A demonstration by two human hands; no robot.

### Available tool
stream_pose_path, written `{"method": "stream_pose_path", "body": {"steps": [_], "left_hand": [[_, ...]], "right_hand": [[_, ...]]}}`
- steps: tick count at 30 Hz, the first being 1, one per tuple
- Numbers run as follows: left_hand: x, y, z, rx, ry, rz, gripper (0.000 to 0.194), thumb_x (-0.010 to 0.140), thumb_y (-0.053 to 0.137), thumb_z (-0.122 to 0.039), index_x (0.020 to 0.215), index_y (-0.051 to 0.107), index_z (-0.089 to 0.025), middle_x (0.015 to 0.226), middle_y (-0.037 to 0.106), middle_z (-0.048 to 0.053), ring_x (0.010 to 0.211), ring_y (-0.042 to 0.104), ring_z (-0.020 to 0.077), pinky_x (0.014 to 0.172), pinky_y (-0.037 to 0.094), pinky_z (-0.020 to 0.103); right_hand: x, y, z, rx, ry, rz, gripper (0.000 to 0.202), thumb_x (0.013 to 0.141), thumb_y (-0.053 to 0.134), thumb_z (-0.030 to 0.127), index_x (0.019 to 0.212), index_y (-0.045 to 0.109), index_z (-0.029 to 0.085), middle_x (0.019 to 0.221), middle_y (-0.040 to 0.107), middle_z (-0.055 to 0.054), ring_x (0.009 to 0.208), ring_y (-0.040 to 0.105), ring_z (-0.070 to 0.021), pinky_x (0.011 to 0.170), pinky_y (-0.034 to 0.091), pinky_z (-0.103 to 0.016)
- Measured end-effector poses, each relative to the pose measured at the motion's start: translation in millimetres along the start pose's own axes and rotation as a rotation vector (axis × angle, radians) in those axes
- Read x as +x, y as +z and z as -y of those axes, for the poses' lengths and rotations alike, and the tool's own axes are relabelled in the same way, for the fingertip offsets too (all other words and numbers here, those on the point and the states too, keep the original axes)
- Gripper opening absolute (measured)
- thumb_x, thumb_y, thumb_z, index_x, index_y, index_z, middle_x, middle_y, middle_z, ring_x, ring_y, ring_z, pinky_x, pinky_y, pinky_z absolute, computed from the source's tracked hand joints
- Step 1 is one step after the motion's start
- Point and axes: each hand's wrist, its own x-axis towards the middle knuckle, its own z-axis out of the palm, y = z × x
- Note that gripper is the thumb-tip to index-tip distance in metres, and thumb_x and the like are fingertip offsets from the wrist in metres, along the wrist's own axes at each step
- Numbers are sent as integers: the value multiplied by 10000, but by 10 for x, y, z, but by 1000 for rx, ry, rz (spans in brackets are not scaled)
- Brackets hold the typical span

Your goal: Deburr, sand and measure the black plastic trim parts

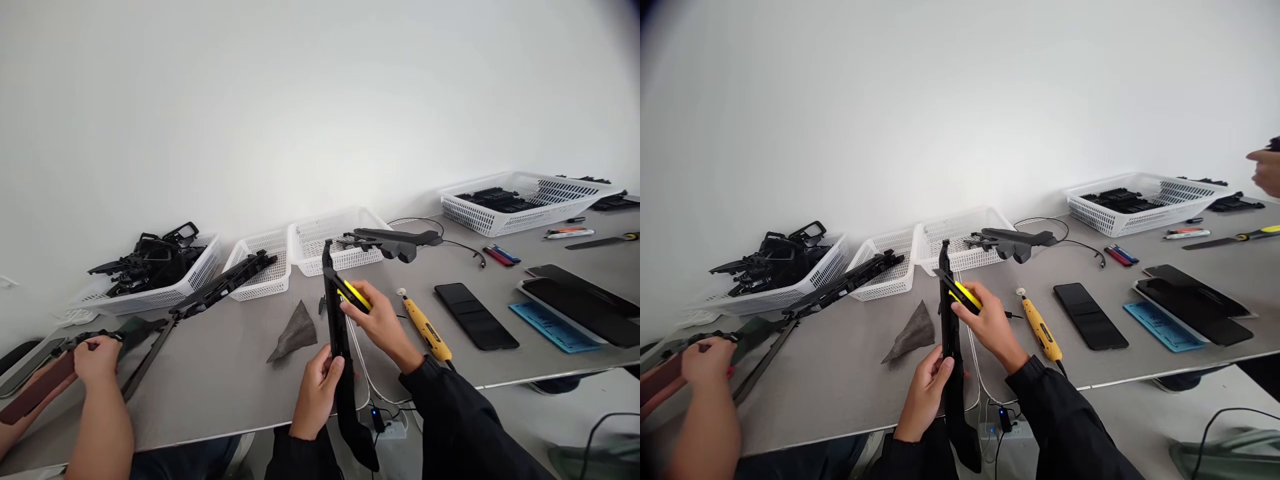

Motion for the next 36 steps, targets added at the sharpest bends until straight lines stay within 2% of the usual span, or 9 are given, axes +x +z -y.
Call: {"method": "stream_pose_path", "body": {"steps": [4,6,10,15,19,22,26,31,36], "left_hand": [[29,-4,50,9,50,-40,410,1023,626,-551,1151,756,-184,1012,815,94,972,764,289,866,570,355],[39,-9,75,1,57,-54,417,1010,650,-528,1240,739,-192,1111,810,107,1047,757,297,917,570,363],[34,-27,118,-35,40,-86,630,968,700,-476,1528,545,-233,1367,722,140,1168,731,299,963,576,378],[-4,-39,91,-55,-2,-112,631,944,700,-415,1523,500,-262,1384,705,132,1179,725,287,953,580,373],[-20,-40,71,-48,0,-149,633,931,689,-357,1533,516,-274,1394,704,111,1205,703,286,977,569,374],[-17,-46,74,-43,9,-143,641,940,673,-348,1556,513,-277,1361,717,104,1195,699,287,961,573,373],[-10,-53,74,-21,12,-141,599,942,666,-353,1525,560,-263,1270,741,89,1130,698,273,929,566,354],[-10,-54,64,-7,13,-146,592,937,665,-355,1512,572,-251,1125,749,65,1046,687,251,876,547,326],[-11,-47,29,-15,14,-160,583,915,682,-350,1484,601,-252,1114,757,69,1008,687,248,860,552,329]], "right_hand": [[-400,-165,-264,6,39,-26,160,886,581,293,1032,582,226,888,693,-13,792,637,-201,743,514,-308],[-556,-230,-367,-43,76,-45,207,834,571,262,1035,598,219,925,716,-38,878,674,-233,819,535,-340],[-672,-264,-422,-85,102,-56,308,918,594,353,1173,667,196,1146,771,-106,1049,713,-280,945,553,-400],[-658,-234,-381,-123,-8,22,373,1014,584,450,1264,731,215,1296,761,-122,1256,686,-309,1087,524,-453],[-683,-226,-355,-195,23,-29,297,974,610,415,1150,731,208,1106,794,-94,1017,745,-276,870,588,-374],[-695,-223,-328,-220,62,-56,213,932,620,390,1022,698,213,945,774,-59,832,718,-239,728,555,-321],[-679,-215,-299,-218,53,-43,185,898,623,370,985,696,224,947,778,-52,869,721,-246,786,546,-330],[-661,-232,-287,-205,107,-148,228,896,615,410,996,689,219,957,780,-66,872,722,-261,798,550,-344],[-657,-239,-289,-172,128,-95,227,905,619,411,1005,692,220,973,772,-64,886,717,-257,783,553,-331]]}}
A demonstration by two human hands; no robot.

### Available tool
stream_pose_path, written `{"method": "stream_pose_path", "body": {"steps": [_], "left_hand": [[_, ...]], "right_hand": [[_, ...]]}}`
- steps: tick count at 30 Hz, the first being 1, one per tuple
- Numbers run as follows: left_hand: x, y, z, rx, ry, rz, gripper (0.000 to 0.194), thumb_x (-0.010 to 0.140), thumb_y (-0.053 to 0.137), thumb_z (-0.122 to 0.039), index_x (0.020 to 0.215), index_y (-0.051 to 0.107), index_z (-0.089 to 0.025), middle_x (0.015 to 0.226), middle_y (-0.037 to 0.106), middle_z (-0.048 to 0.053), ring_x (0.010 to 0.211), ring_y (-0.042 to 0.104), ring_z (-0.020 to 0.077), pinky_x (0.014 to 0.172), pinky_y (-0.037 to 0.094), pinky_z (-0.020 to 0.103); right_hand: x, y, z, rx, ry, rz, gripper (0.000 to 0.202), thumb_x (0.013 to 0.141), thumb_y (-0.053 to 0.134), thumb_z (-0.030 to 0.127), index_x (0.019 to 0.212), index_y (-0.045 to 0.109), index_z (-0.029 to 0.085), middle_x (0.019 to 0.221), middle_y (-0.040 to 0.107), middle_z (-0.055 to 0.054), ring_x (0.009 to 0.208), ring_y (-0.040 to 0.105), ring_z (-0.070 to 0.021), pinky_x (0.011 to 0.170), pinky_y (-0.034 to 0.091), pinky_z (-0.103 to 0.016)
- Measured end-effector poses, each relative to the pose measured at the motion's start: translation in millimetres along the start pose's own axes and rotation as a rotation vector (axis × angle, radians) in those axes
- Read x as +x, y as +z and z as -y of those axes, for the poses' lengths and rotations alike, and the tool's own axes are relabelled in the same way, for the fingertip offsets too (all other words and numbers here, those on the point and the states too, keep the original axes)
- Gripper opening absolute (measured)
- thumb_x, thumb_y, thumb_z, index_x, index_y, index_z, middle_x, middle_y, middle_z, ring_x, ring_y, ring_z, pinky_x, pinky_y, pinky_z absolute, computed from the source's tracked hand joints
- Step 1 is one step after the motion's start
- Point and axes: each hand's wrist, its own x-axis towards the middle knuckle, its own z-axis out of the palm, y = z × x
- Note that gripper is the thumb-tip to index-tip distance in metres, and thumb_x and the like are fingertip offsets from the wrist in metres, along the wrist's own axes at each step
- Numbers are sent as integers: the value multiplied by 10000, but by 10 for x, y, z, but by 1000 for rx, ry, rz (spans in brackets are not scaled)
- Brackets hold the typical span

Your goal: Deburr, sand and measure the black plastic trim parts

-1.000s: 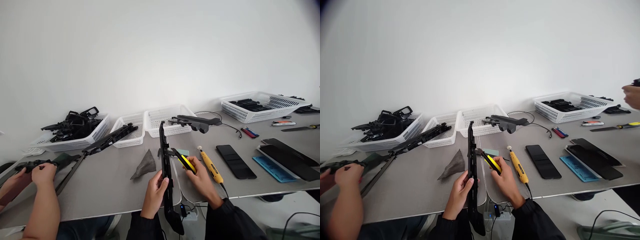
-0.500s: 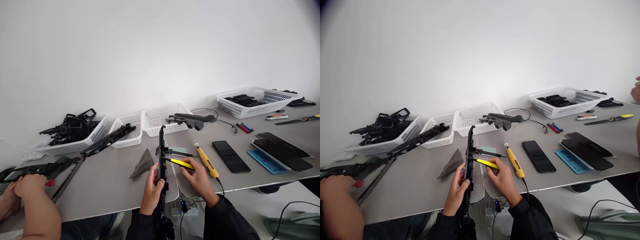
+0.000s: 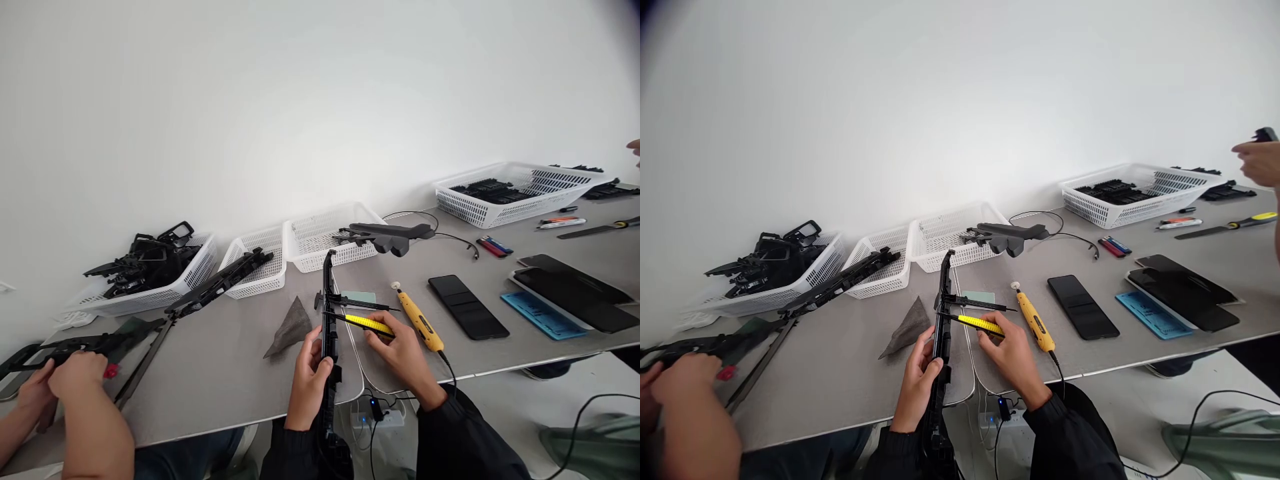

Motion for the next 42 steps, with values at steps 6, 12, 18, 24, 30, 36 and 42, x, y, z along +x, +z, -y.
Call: {"method": "stream_pose_path", "body": {"steps": [6,12,18,24,30,36,42], "left_hand": [[-5,4,-29,-8,-13,2,589,900,683,-341,1476,605,-249,1162,759,78,1024,692,252,871,556,339],[-12,-17,-7,6,-30,16,593,939,646,-341,1518,562,-239,1087,749,68,989,672,242,824,544,327],[1,-21,13,10,-28,-25,589,903,688,-347,1476,597,-246,1200,756,86,989,677,243,835,550,334],[1,-26,1,-5,-36,-2,611,921,680,-372,1511,577,-250,1173,760,81,1021,686,252,856,553,336],[15,-29,42,-16,-17,-29,601,890,699,-352,1473,597,-245,1294,743,95,1060,700,260,889,557,348],[14,-32,59,-32,-26,-18,620,905,684,-360,1504,574,-244,1243,759,93,1063,705,264,876,561,349],[7,-35,44,-23,-20,-30,604,919,674,-354,1506,578,-255,1254,754,92,1043,709,260,883,574,360]], "right_hand": [[12,5,-41,0,17,-16,233,910,625,415,1015,692,218,990,772,-64,919,721,-263,825,541,-342],[9,-9,-50,29,28,-38,211,891,631,397,994,686,220,950,761,-51,880,706,-252,777,535,-324],[-12,4,-31,14,-52,119,128,864,626,319,927,688,226,869,741,-22,767,665,-218,728,505,-312],[-9,4,-59,-7,-8,-8,175,886,622,352,988,689,226,945,769,-42,870,712,-250,786,524,-325],[-28,14,-65,-44,-80,122,138,876,627,319,958,692,228,887,757,-19,771,682,-217,719,497,-310],[-22,8,-81,-45,-44,6,168,896,615,345,988,687,225,935,763,-32,839,703,-232,761,511,-317],[-21,11,-56,-51,-48,82,164,896,616,346,986,692,232,912,766,-23,804,699,-226,738,501,-314]]}}
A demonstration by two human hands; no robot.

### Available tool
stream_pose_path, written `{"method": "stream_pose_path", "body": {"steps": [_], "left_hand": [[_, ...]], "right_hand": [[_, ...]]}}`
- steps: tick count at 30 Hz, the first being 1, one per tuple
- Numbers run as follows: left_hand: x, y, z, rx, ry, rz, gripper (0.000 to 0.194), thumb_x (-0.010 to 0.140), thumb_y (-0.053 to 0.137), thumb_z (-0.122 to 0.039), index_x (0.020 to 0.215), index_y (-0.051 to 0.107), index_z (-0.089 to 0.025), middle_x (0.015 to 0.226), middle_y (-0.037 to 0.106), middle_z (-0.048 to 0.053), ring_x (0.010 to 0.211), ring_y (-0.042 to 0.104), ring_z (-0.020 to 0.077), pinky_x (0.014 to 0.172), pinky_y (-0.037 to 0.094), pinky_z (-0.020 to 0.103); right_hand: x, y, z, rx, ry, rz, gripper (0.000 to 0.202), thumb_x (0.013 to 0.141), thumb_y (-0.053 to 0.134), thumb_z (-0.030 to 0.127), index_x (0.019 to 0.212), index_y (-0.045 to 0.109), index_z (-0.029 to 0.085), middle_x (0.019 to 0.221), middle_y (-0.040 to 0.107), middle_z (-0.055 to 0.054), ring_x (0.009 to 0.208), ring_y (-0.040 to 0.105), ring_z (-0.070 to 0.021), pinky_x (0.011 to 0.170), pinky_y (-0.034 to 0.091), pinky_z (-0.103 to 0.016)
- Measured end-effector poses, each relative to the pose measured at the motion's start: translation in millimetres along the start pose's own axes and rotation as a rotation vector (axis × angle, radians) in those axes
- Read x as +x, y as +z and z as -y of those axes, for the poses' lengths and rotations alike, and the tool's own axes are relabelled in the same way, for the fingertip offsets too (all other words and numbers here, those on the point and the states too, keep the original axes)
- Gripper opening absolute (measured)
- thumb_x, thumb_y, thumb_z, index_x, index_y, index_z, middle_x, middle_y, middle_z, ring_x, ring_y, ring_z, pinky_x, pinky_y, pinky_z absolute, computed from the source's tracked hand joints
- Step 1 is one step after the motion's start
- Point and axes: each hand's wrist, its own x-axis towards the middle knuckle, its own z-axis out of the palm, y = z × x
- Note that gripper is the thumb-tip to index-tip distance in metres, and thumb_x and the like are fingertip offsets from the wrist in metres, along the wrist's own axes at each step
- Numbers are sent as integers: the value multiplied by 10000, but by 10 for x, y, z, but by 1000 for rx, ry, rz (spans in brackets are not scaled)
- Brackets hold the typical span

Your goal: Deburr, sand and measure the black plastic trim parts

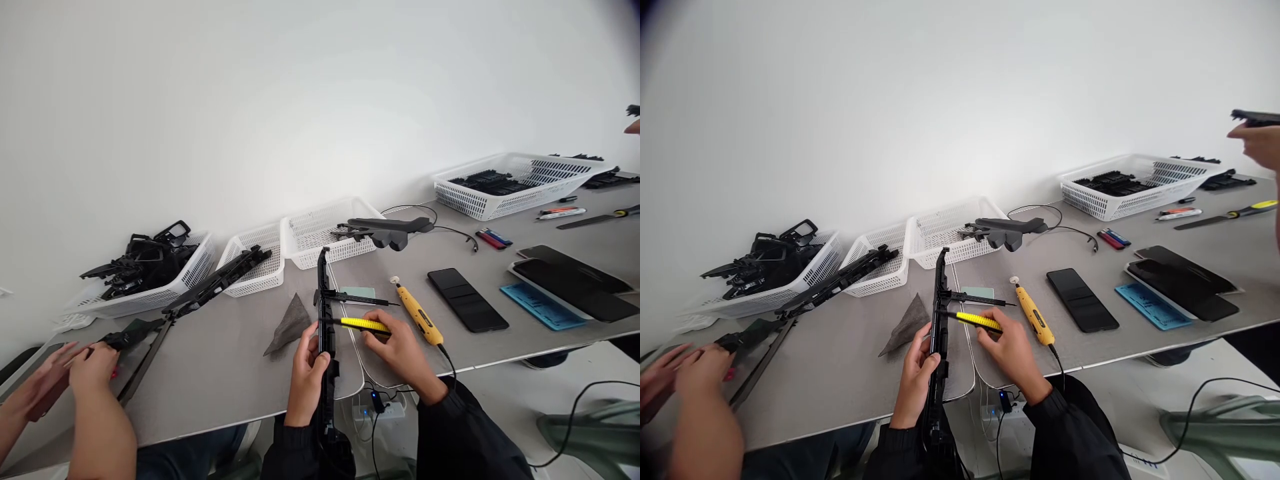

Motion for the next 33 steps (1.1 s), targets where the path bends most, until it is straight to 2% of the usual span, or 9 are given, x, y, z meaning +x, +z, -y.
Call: {"method": "stream_pose_path", "body": {"steps": [2,4,9,19,23,33], "left_hand": [[-1,1,-5,-3,0,8,614,922,678,-367,1516,574,-254,1239,759,97,1056,711,270,894,576,369],[-2,3,-9,-6,-3,10,620,920,683,-369,1519,575,-253,1234,760,99,1061,711,275,897,576,373],[0,-2,-5,-15,-10,-2,612,905,682,-345,1502,587,-251,1195,763,80,1011,699,249,878,563,350],[9,-44,25,-136,-50,-35,636,875,692,-332,1498,596,-243,1164,773,59,988,698,232,869,547,316],[10,-40,27,-129,-43,-17,628,890,686,-329,1506,593,-256,1218,769,63,1027,698,238,865,554,314],[10,-56,59,-127,-40,-4,636,911,681,-335,1529,563,-243,1273,764,80,1136,705,269,961,547,351]], "right_hand": [[10,-5,-7,5,47,-95,196,903,612,383,1001,686,231,939,774,-37,845,714,-243,765,517,-323],[16,-14,-10,16,63,-131,204,901,610,395,996,684,230,944,776,-43,872,722,-253,783,529,-327],[6,-21,1,17,31,-66,184,885,611,359,983,697,229,951,777,-36,874,726,-244,793,538,-322],[-17,6,-8,-51,-9,-125,151,857,611,326,953,683,235,897,776,-37,807,724,-247,745,548,-334],[-30,17,-15,-47,6,-163,156,870,603,321,970,685,236,912,780,-40,795,723,-242,738,565,-330],[-27,1,-3,-45,4,-143,149,860,610,325,951,685,234,902,773,-34,796,726,-237,727,556,-321]]}}
